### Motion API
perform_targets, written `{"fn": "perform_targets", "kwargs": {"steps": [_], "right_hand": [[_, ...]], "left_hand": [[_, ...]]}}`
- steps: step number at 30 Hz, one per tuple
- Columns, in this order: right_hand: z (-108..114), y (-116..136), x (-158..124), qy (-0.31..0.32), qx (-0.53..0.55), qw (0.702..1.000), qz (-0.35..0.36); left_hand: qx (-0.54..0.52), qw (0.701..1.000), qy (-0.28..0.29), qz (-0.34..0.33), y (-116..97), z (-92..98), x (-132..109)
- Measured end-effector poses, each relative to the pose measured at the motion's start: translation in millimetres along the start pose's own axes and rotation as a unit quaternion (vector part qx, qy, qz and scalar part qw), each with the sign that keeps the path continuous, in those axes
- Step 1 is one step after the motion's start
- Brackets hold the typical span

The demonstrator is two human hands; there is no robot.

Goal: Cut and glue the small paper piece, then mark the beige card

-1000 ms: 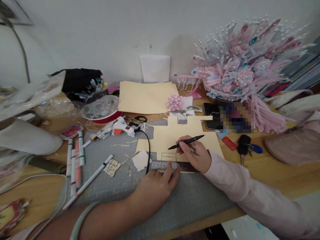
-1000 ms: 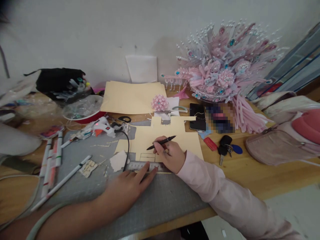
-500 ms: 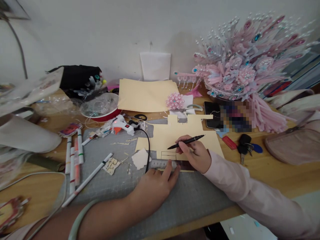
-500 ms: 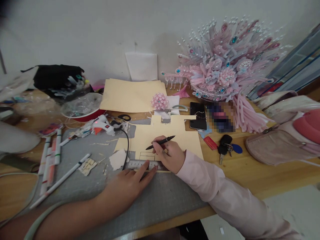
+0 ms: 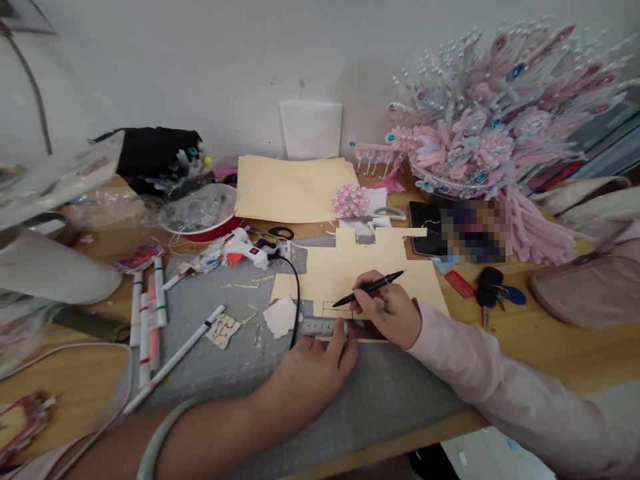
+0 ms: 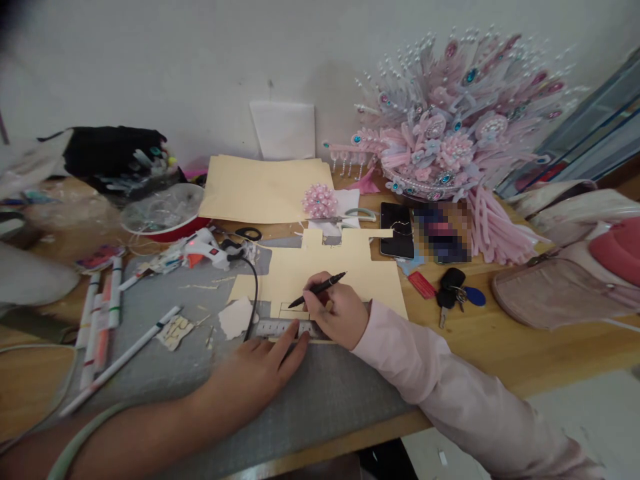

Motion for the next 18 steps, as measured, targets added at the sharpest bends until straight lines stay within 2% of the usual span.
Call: {"fn": "perform_targets", "kwargs": {"steps": [8,18], "right_hand": [[-3.5,-1.8,-0.5,0.008,0.006,1.000,-0.011],[-16.0,-6.4,-4.8,0.041,0.030,0.999,-0.013]], "left_hand": [[0.011,1.000,-0.015,-0.017,-3.2,3.5,-2.9],[0.013,0.999,0.000,-0.030,-4.5,1.7,-0.8]]}}
Point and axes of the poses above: each hand's wrist, its own x-axis towards the middle knuckle, its own z-axis out of the back of the hand, y = z × x, the point moved 8 cm from there along x, towards the middle knuckle, and after that the axes turned 11 degrees about z, right-handed, at the moved point
